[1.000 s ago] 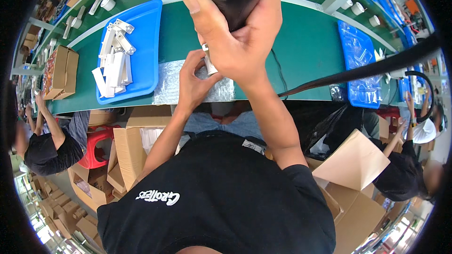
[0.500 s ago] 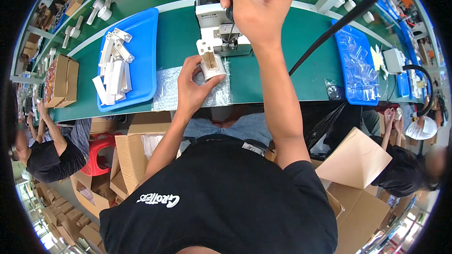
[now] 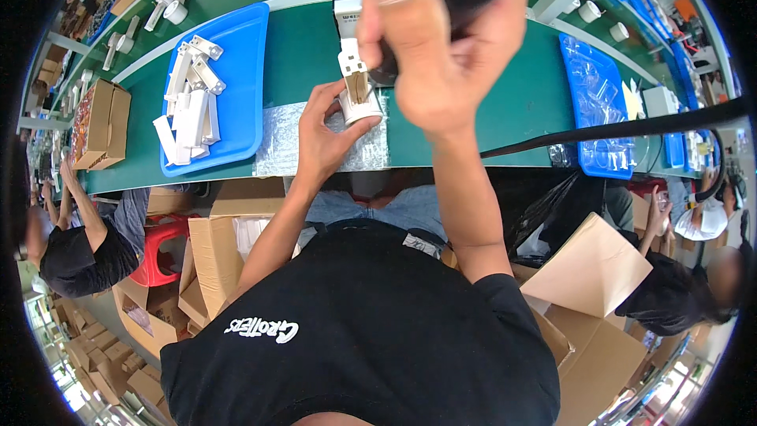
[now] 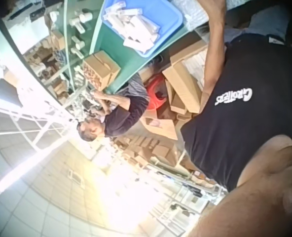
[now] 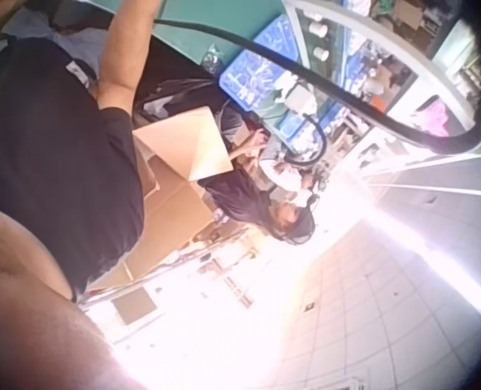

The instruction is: Assemble small plastic fan housings using an electric screwdriver at a production line station.

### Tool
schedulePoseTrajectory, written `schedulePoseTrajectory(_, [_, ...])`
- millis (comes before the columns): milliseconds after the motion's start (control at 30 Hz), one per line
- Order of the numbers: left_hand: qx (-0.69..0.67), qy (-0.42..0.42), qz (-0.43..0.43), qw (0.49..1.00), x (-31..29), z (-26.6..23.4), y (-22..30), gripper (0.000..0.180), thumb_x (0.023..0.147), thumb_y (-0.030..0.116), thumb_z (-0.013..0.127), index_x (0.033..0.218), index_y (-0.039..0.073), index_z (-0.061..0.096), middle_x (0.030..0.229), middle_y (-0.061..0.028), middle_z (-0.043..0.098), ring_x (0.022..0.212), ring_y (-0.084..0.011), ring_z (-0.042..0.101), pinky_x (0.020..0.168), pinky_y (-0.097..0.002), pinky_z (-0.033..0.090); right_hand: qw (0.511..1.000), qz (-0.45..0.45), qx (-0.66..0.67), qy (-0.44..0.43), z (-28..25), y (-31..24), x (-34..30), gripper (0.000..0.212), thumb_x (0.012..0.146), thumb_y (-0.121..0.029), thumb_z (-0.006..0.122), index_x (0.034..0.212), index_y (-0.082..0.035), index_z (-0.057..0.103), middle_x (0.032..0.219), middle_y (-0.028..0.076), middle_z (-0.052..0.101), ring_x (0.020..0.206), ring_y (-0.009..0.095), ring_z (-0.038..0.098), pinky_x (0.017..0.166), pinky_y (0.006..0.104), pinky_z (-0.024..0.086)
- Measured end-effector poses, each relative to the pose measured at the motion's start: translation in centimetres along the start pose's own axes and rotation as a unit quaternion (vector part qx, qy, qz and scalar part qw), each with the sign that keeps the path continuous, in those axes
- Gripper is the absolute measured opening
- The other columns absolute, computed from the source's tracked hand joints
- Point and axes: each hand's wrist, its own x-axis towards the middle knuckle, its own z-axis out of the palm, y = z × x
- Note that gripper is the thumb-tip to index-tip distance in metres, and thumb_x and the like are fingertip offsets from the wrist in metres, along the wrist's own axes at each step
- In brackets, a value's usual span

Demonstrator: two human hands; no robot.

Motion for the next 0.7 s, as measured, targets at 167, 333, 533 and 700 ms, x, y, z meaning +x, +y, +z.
schedulePoseTrajectory(167, [-0.013, 0.003, -0.011, 1.0, 0.0, 0.2, -0.4, 0.069, 0.077, 0.013, 0.096, 0.137, -0.001, 0.065, 0.131, -0.0105, 0.064, 0.115, -0.0217, 0.068, 0.097, -0.0371, 0.058, 0.998, -0.04, -0.039, -0.029, 0.2, 1.9, -0.5, 0.028, 0.109, -0.016, 0.054, 0.088, 0.003, 0.054, 0.071, 0.014, 0.06, 0.051, 0.017, 0.058, 0.048, 0.0309, 0.05])
schedulePoseTrajectory(333, [-0.007, 0.002, -0.005, 1.0, -0.2, 0.2, -0.1, 0.069, 0.077, 0.014, 0.096, 0.137, 0.0, 0.066, 0.13, -0.0102, 0.064, 0.114, -0.0218, 0.068, 0.097, -0.0368, 0.058, 0.997, -0.039, -0.068, -0.018, 0.3, 2.2, -0.7, 0.027, 0.107, -0.011, 0.053, 0.084, 0.003, 0.055, 0.07, 0.012, 0.06, 0.052, 0.016, 0.059, 0.05, 0.029, 0.05])
schedulePoseTrajectory(533, [-0.015, 0.007, -0.004, 1.0, -0.4, 0.3, -0.3, 0.067, 0.077, 0.015, 0.097, 0.136, 0.002, 0.067, 0.129, -0.0102, 0.065, 0.114, -0.0222, 0.068, 0.096, -0.0365, 0.057, 0.997, -0.04, -0.055, -0.043, 0.5, 2.5, -0.3, 0.021, 0.107, -0.01, 0.055, 0.092, 0.005, 0.057, 0.069, 0.01, 0.06, 0.052, 0.015, 0.06, 0.05, 0.0286, 0.05])
schedulePoseTrajectory(700, [0.003, 0.02, 0.023, 1.0, -0.2, 0.1, 0.1, 0.068, 0.073, 0.018, 0.098, 0.132, 0.002, 0.069, 0.122, -0.0117, 0.067, 0.109, -0.0273, 0.068, 0.092, -0.0371, 0.055, 0.975, 0.16, -0.087, 0.131, 3.7, -0.4, -1.3, 0.038, 0.107, -0.013, 0.063, 0.136, 0.007, 0.049, 0.079, 0.007, 0.063, 0.052, 0.011, 0.057, 0.048, 0.024, 0.045])
